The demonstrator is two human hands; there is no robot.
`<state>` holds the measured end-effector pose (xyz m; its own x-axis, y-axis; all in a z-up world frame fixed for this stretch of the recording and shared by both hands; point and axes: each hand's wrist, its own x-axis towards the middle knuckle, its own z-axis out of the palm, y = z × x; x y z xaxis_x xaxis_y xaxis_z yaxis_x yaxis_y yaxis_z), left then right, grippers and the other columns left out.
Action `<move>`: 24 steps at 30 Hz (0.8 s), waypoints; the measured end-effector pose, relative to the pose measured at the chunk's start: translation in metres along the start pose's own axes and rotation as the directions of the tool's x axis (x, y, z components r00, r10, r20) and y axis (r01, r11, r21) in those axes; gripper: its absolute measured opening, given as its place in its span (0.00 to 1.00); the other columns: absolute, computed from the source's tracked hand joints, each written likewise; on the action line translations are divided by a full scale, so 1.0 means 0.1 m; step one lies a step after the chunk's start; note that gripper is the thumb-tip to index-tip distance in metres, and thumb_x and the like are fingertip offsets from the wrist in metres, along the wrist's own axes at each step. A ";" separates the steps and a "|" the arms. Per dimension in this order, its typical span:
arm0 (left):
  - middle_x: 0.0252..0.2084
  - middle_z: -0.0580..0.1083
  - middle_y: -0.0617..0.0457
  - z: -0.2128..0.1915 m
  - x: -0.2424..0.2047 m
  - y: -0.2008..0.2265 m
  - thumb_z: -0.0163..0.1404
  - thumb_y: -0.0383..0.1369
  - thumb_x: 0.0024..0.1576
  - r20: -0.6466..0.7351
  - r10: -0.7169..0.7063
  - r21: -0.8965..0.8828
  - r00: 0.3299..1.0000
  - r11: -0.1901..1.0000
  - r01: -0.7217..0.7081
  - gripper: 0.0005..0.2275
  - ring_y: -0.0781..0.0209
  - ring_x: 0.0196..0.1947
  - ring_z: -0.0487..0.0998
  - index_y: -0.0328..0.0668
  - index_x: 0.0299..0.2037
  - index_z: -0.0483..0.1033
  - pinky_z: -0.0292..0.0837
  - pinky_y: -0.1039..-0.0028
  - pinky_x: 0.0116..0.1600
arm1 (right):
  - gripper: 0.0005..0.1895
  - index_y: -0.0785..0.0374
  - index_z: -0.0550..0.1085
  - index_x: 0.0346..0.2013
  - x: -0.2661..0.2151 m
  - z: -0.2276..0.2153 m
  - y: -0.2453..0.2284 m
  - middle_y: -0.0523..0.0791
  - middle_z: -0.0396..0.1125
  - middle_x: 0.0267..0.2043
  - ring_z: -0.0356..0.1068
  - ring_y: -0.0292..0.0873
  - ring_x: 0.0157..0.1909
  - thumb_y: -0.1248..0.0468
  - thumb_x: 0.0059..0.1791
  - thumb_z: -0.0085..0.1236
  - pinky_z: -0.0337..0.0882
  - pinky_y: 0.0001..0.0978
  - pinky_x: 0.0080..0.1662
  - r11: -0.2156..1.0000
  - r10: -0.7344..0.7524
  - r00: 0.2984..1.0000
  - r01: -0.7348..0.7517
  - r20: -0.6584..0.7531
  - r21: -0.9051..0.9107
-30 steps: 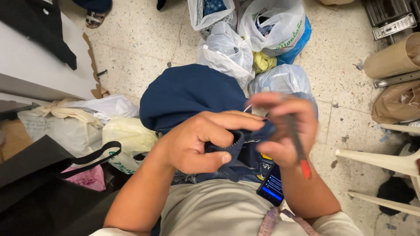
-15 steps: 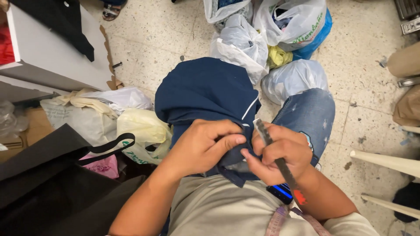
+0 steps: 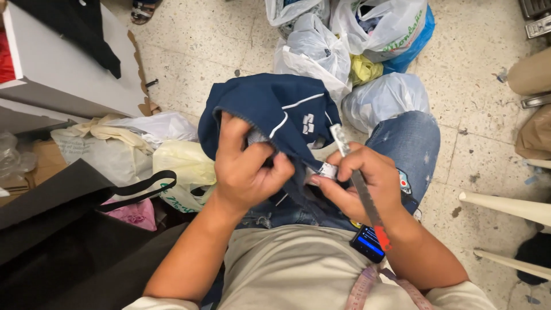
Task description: A person is using a small blade to remove threads from a blue jacket and marking it with a pen for tailoring.
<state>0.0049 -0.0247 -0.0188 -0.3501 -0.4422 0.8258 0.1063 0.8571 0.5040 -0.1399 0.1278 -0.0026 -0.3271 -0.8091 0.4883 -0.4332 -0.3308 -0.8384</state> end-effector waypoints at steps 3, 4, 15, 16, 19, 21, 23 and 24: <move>0.46 0.77 0.36 0.03 -0.08 -0.13 0.56 0.31 0.50 0.036 0.031 0.222 0.999 0.974 -0.038 0.07 0.39 0.56 0.77 0.38 0.23 0.74 0.50 0.52 0.76 | 0.17 0.61 0.66 0.25 -0.12 0.08 -0.01 0.48 0.71 0.27 0.67 0.45 0.20 0.70 0.44 0.71 0.66 0.33 0.24 0.995 0.029 0.998 -0.033 -0.048 -0.091; 0.45 0.76 0.38 0.03 -0.05 -0.12 0.55 0.28 0.48 0.066 -0.021 0.255 0.998 0.967 0.003 0.04 0.38 0.57 0.76 0.36 0.25 0.74 0.49 0.48 0.74 | 0.17 0.60 0.66 0.24 -0.16 0.13 0.00 0.47 0.71 0.26 0.67 0.45 0.21 0.69 0.43 0.71 0.66 0.32 0.23 0.996 0.026 0.999 -0.030 -0.046 -0.088; 0.63 0.73 0.43 0.08 -0.03 0.05 0.56 0.37 0.62 0.156 -0.034 0.013 0.987 0.999 0.032 0.15 0.36 0.70 0.65 0.34 0.28 0.77 0.50 0.53 0.76 | 0.15 0.60 0.65 0.29 -0.14 0.16 0.05 0.47 0.71 0.32 0.57 0.36 0.19 0.72 0.47 0.66 0.61 0.28 0.23 0.997 0.069 0.993 -0.066 -0.096 0.032; 0.56 0.77 0.45 0.11 -0.06 0.08 0.53 0.37 0.63 0.101 -0.025 0.019 0.995 1.000 0.024 0.16 0.38 0.66 0.70 0.36 0.24 0.74 0.50 0.50 0.76 | 0.15 0.60 0.66 0.27 -0.14 0.16 0.04 0.47 0.71 0.30 0.58 0.35 0.20 0.73 0.46 0.66 0.61 0.26 0.23 0.997 0.060 0.994 -0.055 -0.090 0.055; 0.49 0.80 0.46 0.10 -0.04 0.09 0.48 0.35 0.64 0.025 -0.041 0.049 0.999 0.998 0.040 0.17 0.39 0.61 0.76 0.37 0.22 0.71 0.50 0.48 0.75 | 0.14 0.60 0.66 0.26 -0.12 0.17 0.01 0.46 0.71 0.30 0.60 0.34 0.21 0.74 0.45 0.65 0.62 0.25 0.25 0.994 0.058 0.994 -0.049 -0.098 0.097; 0.49 0.80 0.44 0.09 -0.04 0.08 0.46 0.35 0.65 0.000 -0.068 0.074 0.998 0.995 0.068 0.17 0.38 0.60 0.76 0.35 0.23 0.71 0.49 0.48 0.75 | 0.14 0.59 0.66 0.26 -0.14 0.15 0.03 0.46 0.71 0.31 0.62 0.34 0.23 0.75 0.46 0.64 0.63 0.26 0.26 0.992 0.066 0.992 -0.053 -0.106 0.114; 0.54 0.78 0.48 0.08 -0.07 0.06 0.45 0.30 0.63 0.097 -0.211 0.154 0.973 0.969 0.195 0.10 0.40 0.65 0.72 0.36 0.32 0.76 0.45 0.48 0.76 | 0.14 0.59 0.66 0.27 -0.16 0.13 0.09 0.47 0.71 0.30 0.61 0.32 0.22 0.75 0.47 0.63 0.62 0.22 0.24 0.988 0.062 0.996 -0.052 -0.063 0.147; 0.54 0.78 0.48 0.05 -0.06 0.08 0.45 0.30 0.63 0.095 -0.212 0.155 0.973 0.968 0.196 0.10 0.40 0.65 0.72 0.36 0.32 0.76 0.45 0.48 0.76 | 0.14 0.59 0.66 0.27 -0.14 0.13 0.10 0.47 0.71 0.30 0.61 0.32 0.22 0.75 0.47 0.63 0.62 0.22 0.24 0.988 0.060 0.996 -0.050 -0.060 0.148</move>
